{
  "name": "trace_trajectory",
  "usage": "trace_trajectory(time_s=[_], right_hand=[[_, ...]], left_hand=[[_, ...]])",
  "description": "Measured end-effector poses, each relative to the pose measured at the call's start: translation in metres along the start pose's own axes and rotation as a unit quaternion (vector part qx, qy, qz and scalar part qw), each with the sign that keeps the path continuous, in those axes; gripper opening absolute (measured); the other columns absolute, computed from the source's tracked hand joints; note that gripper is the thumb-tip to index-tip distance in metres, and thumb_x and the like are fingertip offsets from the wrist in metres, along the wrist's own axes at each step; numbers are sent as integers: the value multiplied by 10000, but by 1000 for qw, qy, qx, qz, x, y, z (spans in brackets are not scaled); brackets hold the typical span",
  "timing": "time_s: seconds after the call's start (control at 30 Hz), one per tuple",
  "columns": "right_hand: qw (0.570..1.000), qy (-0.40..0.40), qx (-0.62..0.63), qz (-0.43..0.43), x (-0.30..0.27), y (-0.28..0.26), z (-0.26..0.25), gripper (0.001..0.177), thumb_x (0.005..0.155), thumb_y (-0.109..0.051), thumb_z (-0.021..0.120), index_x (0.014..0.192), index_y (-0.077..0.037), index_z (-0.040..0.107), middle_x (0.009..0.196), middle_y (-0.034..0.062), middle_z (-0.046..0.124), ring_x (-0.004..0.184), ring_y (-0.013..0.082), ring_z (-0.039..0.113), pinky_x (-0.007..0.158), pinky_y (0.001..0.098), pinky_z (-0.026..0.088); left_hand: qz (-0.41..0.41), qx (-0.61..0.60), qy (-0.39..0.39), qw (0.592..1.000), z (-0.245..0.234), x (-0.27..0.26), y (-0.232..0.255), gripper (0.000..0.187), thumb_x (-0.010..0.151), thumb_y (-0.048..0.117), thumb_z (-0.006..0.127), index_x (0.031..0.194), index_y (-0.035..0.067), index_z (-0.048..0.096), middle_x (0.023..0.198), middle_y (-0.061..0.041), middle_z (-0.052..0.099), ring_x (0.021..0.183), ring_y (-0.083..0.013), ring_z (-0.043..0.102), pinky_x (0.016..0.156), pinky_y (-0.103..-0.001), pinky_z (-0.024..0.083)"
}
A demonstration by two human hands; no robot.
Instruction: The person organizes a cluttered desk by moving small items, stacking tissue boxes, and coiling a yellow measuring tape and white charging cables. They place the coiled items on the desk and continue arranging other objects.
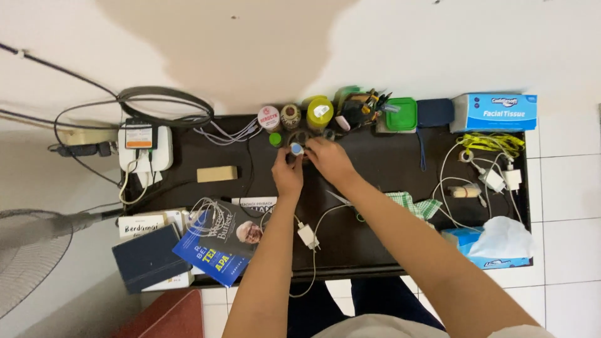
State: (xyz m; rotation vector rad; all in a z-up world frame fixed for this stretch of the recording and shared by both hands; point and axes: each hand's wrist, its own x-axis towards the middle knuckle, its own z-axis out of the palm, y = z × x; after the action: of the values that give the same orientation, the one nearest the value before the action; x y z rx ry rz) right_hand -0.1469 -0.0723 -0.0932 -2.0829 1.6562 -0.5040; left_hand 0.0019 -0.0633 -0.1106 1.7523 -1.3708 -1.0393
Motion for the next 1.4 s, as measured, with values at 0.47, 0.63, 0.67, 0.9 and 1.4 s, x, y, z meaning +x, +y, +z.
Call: trace_trajectory(time_s=[0.47, 0.63, 0.67, 0.9, 1.4], right_hand=[[993, 32, -114, -21, -44, -22, -29, 474, 938, -67, 631, 1387, -216, 601, 1081, 49, 517, 838, 211, 690, 715, 316, 592], [996, -28, 28, 84, -70, -43, -33, 636, 974, -40, 534, 1571, -229, 425, 1070, 119, 576, 882, 323, 703, 719, 410, 598], [992, -29, 51, 108, -78, -39, -24, 523, 971, -70, 550, 1476, -198, 507, 1045, 100, 608, 883, 301, 703, 729, 403, 592], [982, -90, 21, 166, -156, 14, 53, 62, 945, -275, 684, 999, -252, 706, 884, -65, 686, 907, 163, 691, 810, 347, 525], [951, -59, -114, 280, -217, 17, -31, 691, 847, -197, 668, 1509, -201, 468, 1535, 194, 273, 1427, 472, 242, 1108, 684, 206]], left_hand=[[-10, 58, -11, 998, -23, -9, -76, 339, 893, -83, 641, 1216, 18, 655, 1133, -187, 650, 1021, -322, 705, 870, -458, 617], [15, 138, -70, 988, -22, -15, -60, 404, 876, -17, 708, 1277, -30, 658, 1196, -203, 570, 1144, -369, 613, 948, -457, 578], [15, 150, -76, 986, -17, -14, -65, 414, 872, 59, 749, 1274, -2, 667, 1191, -178, 558, 1156, -350, 602, 949, -431, 585], [1, 195, -140, 971, -9, -39, -31, 538, 858, 159, 805, 1332, 9, 600, 1225, -213, 585, 1211, -355, 599, 959, -413, 603], [127, 223, -217, 942, -23, -159, 0, 181, 942, 75, 661, 1123, 68, 670, 1406, -192, 526, 1426, -386, 399, 1190, -546, 343]])
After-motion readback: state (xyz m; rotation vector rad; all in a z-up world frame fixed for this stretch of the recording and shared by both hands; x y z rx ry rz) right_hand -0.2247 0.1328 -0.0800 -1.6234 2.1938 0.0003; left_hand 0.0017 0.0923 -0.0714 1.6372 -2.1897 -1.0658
